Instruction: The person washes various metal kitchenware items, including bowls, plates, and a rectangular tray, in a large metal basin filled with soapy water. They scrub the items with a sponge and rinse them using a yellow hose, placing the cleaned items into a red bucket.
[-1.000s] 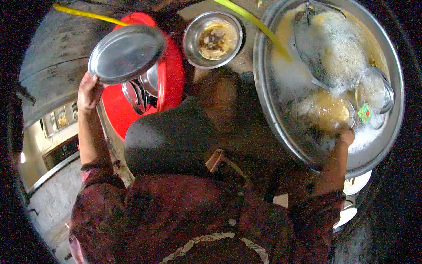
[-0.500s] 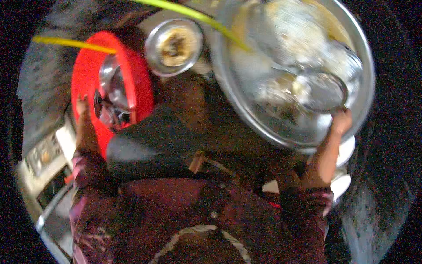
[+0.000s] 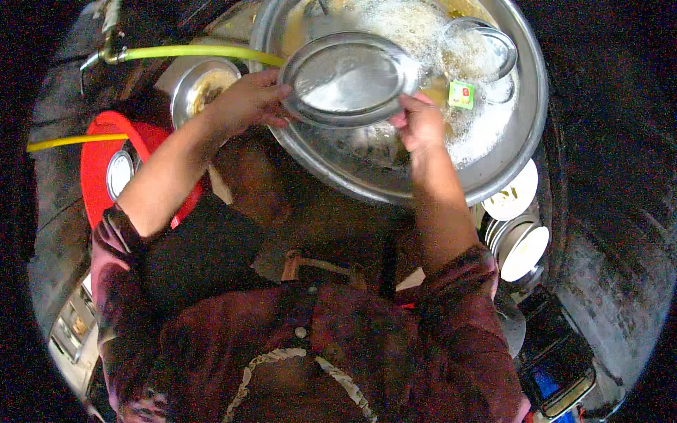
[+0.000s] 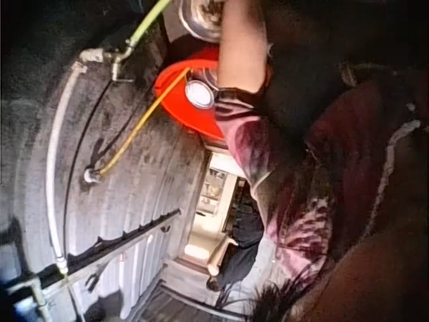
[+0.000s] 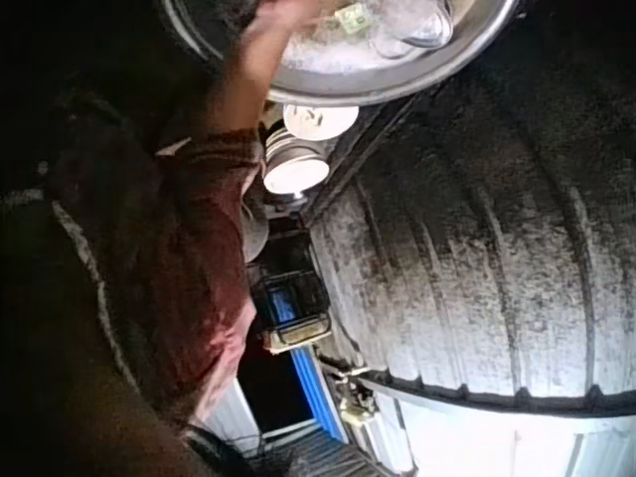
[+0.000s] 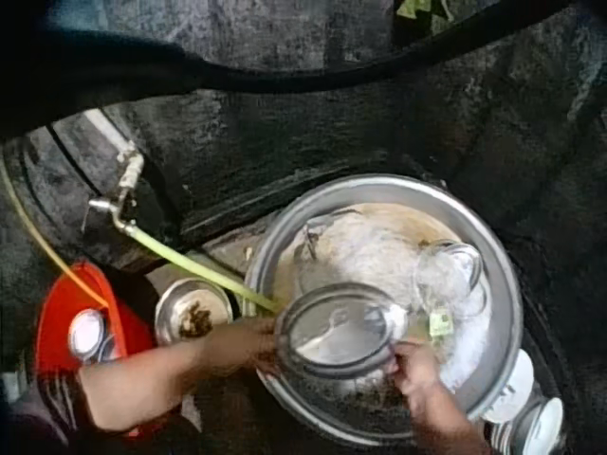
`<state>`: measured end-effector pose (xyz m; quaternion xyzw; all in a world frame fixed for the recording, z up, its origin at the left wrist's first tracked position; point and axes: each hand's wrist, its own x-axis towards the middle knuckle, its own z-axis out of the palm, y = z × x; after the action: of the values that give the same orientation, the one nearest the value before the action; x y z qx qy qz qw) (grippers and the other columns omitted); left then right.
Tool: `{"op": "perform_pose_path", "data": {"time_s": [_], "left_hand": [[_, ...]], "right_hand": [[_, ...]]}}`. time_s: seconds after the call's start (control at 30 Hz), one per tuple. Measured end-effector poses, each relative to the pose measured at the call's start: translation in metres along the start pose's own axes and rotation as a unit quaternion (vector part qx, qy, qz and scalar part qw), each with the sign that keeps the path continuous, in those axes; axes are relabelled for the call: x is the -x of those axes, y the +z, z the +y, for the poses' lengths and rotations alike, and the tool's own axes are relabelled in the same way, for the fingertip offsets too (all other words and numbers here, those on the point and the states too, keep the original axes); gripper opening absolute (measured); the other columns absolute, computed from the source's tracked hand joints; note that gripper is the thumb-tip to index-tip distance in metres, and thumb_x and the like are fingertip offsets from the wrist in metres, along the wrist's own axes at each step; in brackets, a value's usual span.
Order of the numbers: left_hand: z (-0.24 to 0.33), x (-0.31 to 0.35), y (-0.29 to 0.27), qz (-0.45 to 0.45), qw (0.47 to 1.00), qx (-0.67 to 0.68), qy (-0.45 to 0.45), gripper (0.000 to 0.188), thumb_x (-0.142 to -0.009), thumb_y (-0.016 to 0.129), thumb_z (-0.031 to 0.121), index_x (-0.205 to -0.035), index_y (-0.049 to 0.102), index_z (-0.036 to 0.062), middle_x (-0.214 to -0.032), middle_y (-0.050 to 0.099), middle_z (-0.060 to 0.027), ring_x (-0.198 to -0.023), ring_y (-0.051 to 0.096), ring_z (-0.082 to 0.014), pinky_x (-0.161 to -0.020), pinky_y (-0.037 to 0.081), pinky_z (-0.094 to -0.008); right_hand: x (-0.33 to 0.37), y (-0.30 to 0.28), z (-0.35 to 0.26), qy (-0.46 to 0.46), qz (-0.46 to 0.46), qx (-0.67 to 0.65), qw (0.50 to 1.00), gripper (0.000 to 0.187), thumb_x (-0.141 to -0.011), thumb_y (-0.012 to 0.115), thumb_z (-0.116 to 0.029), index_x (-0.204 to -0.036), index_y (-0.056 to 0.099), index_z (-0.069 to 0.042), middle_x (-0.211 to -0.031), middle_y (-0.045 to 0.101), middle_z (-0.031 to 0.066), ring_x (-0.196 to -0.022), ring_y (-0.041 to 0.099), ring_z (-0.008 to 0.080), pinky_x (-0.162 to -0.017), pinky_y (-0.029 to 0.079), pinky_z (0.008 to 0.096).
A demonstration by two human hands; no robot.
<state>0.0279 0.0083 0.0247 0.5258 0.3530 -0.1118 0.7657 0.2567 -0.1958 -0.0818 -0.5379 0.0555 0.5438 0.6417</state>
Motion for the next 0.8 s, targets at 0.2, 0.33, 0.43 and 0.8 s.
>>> {"op": "perform_pose_path", "data": {"time_s": [0.2,0.33,0.43,0.8], "left_hand": [[-0.014,0.007,-0.005,0.087,0.996,0.008,-0.006,0.030,-0.082,0.042,0.007,-0.112,0.044,0.0007,-0.098,0.057,-0.0111,-0.077,0.059,-0.0195,-0.054,0.055,-0.0284],[-0.016,0.012,-0.005,0.128,0.991,0.012,-0.039,0.031,-0.083,0.041,0.006,-0.114,0.041,0.0018,-0.096,0.057,-0.0106,-0.075,0.060,-0.0190,-0.055,0.055,-0.0277],[-0.026,0.006,-0.009,0.131,0.991,0.025,-0.030,0.029,-0.084,0.042,0.007,-0.112,0.043,0.0022,-0.095,0.058,-0.0100,-0.075,0.060,-0.0184,-0.055,0.055,-0.0274],[-0.031,0.005,0.011,0.101,0.995,-0.010,-0.008,0.026,-0.083,0.047,0.009,-0.108,0.047,0.0017,-0.093,0.059,-0.0089,-0.077,0.059,-0.0181,-0.060,0.053,-0.0291]], "right_hand": [[-0.021,0.002,0.051,-0.162,-0.006,0.538,0.827,0.018,-0.083,0.044,-0.019,-0.085,0.058,-0.007,-0.081,0.059,0.0114,-0.074,0.055,0.0267,-0.069,0.044,0.0371],[-0.009,-0.020,0.113,-0.226,-0.114,0.764,0.593,0.020,-0.072,0.052,-0.014,-0.087,0.060,-0.004,-0.084,0.059,0.0152,-0.081,0.056,0.0313,-0.075,0.044,0.0365],[-0.023,-0.047,0.119,-0.090,-0.108,0.780,0.609,0.024,-0.069,0.052,-0.009,-0.090,0.062,-0.005,-0.083,0.061,0.0140,-0.079,0.058,0.0304,-0.073,0.045,0.0344],[0.088,0.133,0.014,-0.331,-0.106,0.466,0.814,0.034,-0.063,0.058,-0.004,-0.097,0.057,-0.001,-0.095,0.057,0.0186,-0.090,0.053,0.0351,-0.078,0.044,0.0403]]}}
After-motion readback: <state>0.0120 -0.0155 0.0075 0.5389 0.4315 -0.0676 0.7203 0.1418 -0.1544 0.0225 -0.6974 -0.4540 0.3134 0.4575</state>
